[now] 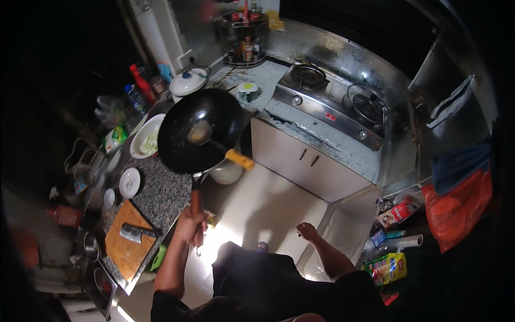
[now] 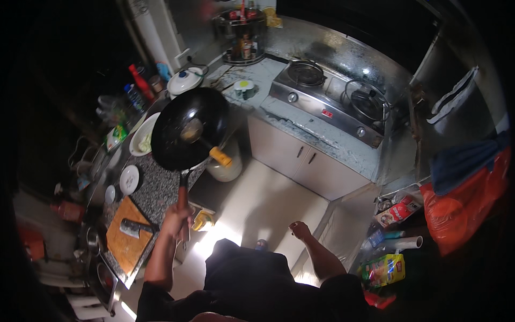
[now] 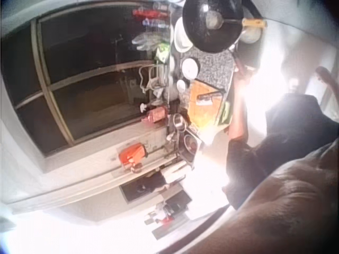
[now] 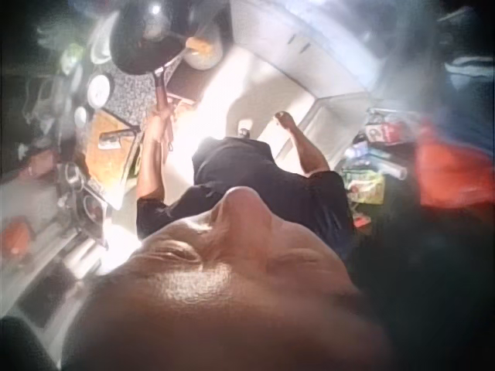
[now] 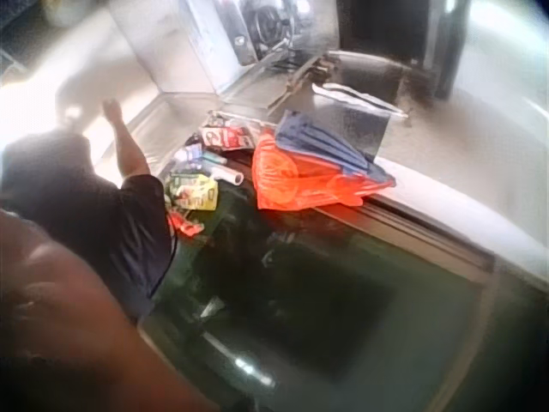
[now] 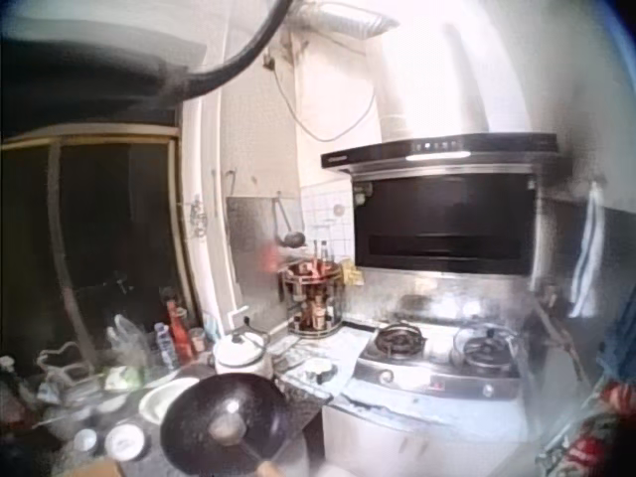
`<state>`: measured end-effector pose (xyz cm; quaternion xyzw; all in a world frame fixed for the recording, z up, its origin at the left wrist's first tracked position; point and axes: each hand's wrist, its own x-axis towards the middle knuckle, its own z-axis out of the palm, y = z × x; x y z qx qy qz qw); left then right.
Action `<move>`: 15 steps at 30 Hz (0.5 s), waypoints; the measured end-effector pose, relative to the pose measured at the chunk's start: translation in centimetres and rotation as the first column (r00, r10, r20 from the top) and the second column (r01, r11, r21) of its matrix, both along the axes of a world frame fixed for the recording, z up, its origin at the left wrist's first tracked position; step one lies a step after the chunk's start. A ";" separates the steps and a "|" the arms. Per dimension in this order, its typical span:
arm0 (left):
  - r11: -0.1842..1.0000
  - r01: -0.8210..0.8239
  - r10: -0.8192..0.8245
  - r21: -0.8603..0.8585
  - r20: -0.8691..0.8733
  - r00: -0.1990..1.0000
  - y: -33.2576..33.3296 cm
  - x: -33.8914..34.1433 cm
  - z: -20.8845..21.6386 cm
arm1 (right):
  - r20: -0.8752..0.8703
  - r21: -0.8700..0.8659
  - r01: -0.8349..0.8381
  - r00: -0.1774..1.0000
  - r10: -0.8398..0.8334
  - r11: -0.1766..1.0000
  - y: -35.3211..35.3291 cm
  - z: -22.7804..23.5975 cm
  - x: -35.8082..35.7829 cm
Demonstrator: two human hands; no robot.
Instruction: The person stir-fries meat and vegetables in a wok, adds seasoning from a packet, and serves the dish onto a plate. They then place the plate on a dining table and return to the kitchen to wash the wok and utensils in the sink.
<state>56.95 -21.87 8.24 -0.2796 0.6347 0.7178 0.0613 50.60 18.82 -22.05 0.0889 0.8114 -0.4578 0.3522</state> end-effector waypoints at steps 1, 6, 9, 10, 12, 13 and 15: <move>0.997 0.071 -0.070 0.030 -0.030 0.997 1.3 -4.9 0.5 | -0.066 0.013 0.033 0.997 -0.032 0.999 1.3 -0.4 -1.6; 0.950 0.308 -0.303 0.045 -0.097 0.948 5.9 -24.7 0.3 | -0.052 -0.086 0.262 0.962 -0.267 0.961 3.7 -1.9 -6.0; 0.932 0.350 -0.336 0.092 -0.141 0.931 9.8 -36.2 -1.2 | -0.304 -0.008 0.132 0.944 -0.128 0.991 6.9 -6.2 -7.8; 0.895 0.433 -0.419 0.110 -0.126 0.899 10.9 -39.8 -1.5 | -0.324 0.021 0.136 0.938 -0.122 0.990 7.8 -7.6 -8.5; 0.883 0.457 -0.446 0.103 -0.112 0.888 13.5 -46.0 -2.6 | -0.013 0.038 0.360 0.933 -0.360 0.932 8.1 -6.2 -8.5; 0.886 0.449 -0.436 0.118 -0.123 0.892 14.1 -48.6 -3.3 | 0.040 0.007 0.511 0.859 -0.510 0.860 5.5 -0.8 -9.7; 0.872 0.485 -0.477 0.065 -0.109 0.872 17.5 -52.6 -2.6 | 0.072 -0.020 0.515 0.855 -0.513 0.857 6.4 -1.9 -9.7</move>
